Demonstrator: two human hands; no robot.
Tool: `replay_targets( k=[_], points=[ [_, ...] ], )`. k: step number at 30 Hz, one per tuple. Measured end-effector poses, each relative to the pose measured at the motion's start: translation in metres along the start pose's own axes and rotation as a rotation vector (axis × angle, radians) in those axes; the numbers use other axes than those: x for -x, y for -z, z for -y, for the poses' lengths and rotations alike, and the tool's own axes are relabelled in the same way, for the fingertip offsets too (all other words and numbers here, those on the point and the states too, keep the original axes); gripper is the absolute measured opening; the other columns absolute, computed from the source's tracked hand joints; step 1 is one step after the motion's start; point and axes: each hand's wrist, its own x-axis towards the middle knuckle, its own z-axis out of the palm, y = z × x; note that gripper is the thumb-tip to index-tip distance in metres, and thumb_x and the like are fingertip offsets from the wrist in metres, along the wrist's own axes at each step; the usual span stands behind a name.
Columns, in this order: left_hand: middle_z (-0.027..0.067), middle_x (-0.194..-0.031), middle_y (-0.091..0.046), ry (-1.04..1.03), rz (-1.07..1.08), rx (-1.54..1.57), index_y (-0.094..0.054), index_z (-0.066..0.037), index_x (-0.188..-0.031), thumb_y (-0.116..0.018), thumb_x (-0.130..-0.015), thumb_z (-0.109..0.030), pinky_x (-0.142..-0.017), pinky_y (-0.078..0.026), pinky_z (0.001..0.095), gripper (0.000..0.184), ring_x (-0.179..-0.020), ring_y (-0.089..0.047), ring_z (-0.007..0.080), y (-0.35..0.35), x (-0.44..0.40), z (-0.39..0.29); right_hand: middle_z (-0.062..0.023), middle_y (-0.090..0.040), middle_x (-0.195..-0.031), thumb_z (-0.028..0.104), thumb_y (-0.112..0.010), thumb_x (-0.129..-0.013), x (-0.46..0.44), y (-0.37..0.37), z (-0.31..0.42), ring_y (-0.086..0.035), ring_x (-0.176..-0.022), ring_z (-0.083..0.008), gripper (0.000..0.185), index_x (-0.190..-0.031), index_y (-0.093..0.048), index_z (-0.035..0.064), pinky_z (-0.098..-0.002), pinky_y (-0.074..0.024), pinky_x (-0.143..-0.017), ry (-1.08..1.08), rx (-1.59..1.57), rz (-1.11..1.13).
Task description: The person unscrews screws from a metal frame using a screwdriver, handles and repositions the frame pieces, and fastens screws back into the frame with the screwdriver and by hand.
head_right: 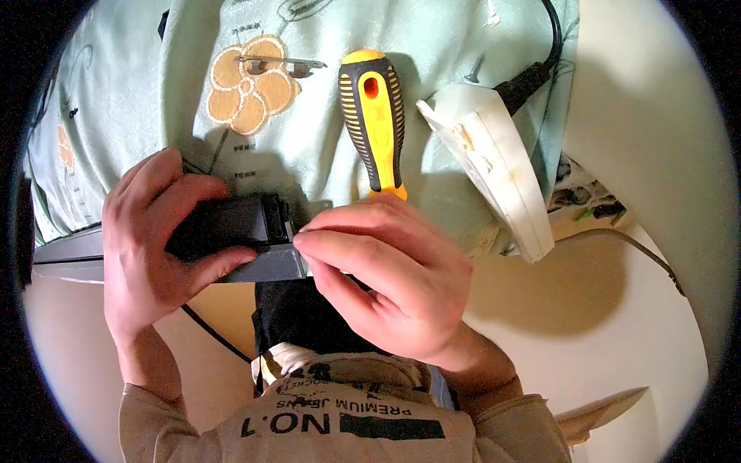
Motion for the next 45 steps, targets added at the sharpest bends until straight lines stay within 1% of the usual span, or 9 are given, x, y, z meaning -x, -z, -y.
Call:
replay_targets(
  k=[7, 10, 16, 22, 25, 33, 41, 44, 45],
  points=[
    [0.0102, -0.089, -0.057, 0.052, -0.046, 0.099, -0.065, -0.005, -0.089, -0.089, -0.047, -0.04, -0.075, -0.047, 0.0403, 0.06, -0.083, -0.059, 0.0314, -0.009, 0.003, 0.003, -0.0082, -0.069, -0.088, -0.007, -0.078, -0.07, -0.001, -0.007, 0.001, -0.065, -0.07, -0.0231, 0.025, -0.091, -0.068, 0.003, -0.0306, -0.0516, -0.061, -0.014, 0.112, -0.036],
    [0.0094, -0.092, -0.061, 0.158, 0.01, 0.153, -0.065, -0.005, -0.088, -0.09, -0.046, -0.039, -0.082, -0.048, 0.0409, 0.06, -0.092, -0.061, 0.0323, -0.006, 0.003, 0.0, -0.0073, -0.069, -0.088, -0.006, -0.078, -0.07, -0.003, -0.007, 0.005, -0.065, -0.069, -0.0227, 0.026, -0.092, -0.068, 0.0033, -0.0305, -0.052, -0.061, -0.062, 0.146, -0.032],
    [0.0057, -0.093, -0.067, 0.207, 0.034, 0.093, -0.066, -0.006, -0.089, -0.09, -0.046, -0.038, -0.095, -0.045, 0.0422, 0.058, -0.109, -0.059, 0.0342, -0.005, 0.005, -0.005, -0.0113, -0.068, -0.093, -0.008, -0.077, -0.071, -0.012, -0.014, 0.007, -0.065, -0.072, -0.0197, 0.024, -0.092, -0.069, -0.0009, -0.0291, -0.0522, -0.063, 0.078, 0.244, 0.024],
    [0.0064, -0.09, -0.066, 0.218, -0.036, 0.129, -0.067, -0.006, -0.088, -0.09, -0.045, -0.038, -0.088, -0.048, 0.04, 0.058, -0.098, -0.061, 0.0312, -0.01, 0.007, -0.002, -0.0113, -0.068, -0.096, -0.009, -0.075, -0.073, -0.017, -0.024, 0.01, -0.061, -0.07, -0.0123, 0.02, -0.09, -0.068, -0.0021, -0.0225, -0.0463, -0.051, -0.037, 0.22, 0.003],
    [0.0079, -0.09, -0.065, 0.191, -0.046, 0.134, -0.067, -0.006, -0.087, -0.09, -0.044, -0.038, -0.084, -0.049, 0.039, 0.059, -0.091, -0.06, 0.0302, -0.01, 0.008, 0.0, -0.011, -0.068, -0.095, -0.009, -0.074, -0.074, -0.019, -0.026, 0.011, -0.061, -0.069, -0.012, 0.018, -0.089, -0.067, -0.0024, -0.022, -0.0455, -0.051, -0.046, 0.247, 0.02],
    [0.0081, -0.078, -0.054, 0.096, -0.119, 0.185, -0.065, -0.005, -0.085, -0.089, -0.047, -0.039, -0.065, -0.046, 0.0362, 0.057, -0.072, -0.057, 0.0284, -0.014, 0.007, 0.008, -0.0103, -0.067, -0.086, -0.009, -0.074, -0.074, -0.034, -0.025, 0.016, -0.063, -0.072, -0.017, 0.013, -0.085, -0.068, -0.0035, -0.0269, -0.0507, -0.061, -0.051, 0.332, 0.07],
    [0.0076, -0.074, -0.049, 0.089, -0.149, 0.209, -0.064, -0.005, -0.084, -0.088, -0.048, -0.04, -0.061, -0.044, 0.0374, 0.055, -0.068, -0.055, 0.0282, -0.015, 0.006, 0.009, -0.0112, -0.069, -0.085, -0.009, -0.076, -0.069, -0.045, -0.014, 0.023, -0.066, -0.075, -0.0209, 0.016, -0.084, -0.071, -0.004, -0.0284, -0.0531, -0.066, -0.1, 0.346, 0.194],
    [0.0076, -0.074, -0.048, 0.086, -0.156, 0.213, -0.064, -0.006, -0.083, -0.088, -0.048, -0.04, -0.061, -0.044, 0.0378, 0.055, -0.068, -0.054, 0.0282, -0.016, 0.006, 0.009, -0.0105, -0.069, -0.087, -0.007, -0.078, -0.068, -0.043, -0.014, 0.016, -0.066, -0.074, -0.021, 0.018, -0.085, -0.072, -0.0032, -0.0285, -0.0535, -0.066, -0.078, 0.341, 0.198],
    [0.0078, -0.074, -0.048, 0.096, -0.151, 0.221, -0.064, -0.006, -0.083, -0.087, -0.048, -0.04, -0.061, -0.044, 0.0381, 0.055, -0.068, -0.054, 0.0283, -0.016, 0.006, 0.009, -0.0099, -0.068, -0.087, -0.004, -0.076, -0.071, -0.042, -0.014, 0.012, -0.066, -0.074, -0.0223, 0.016, -0.086, -0.07, -0.0017, -0.0307, -0.0535, -0.064, 0.021, 0.366, 0.196]
  ],
)
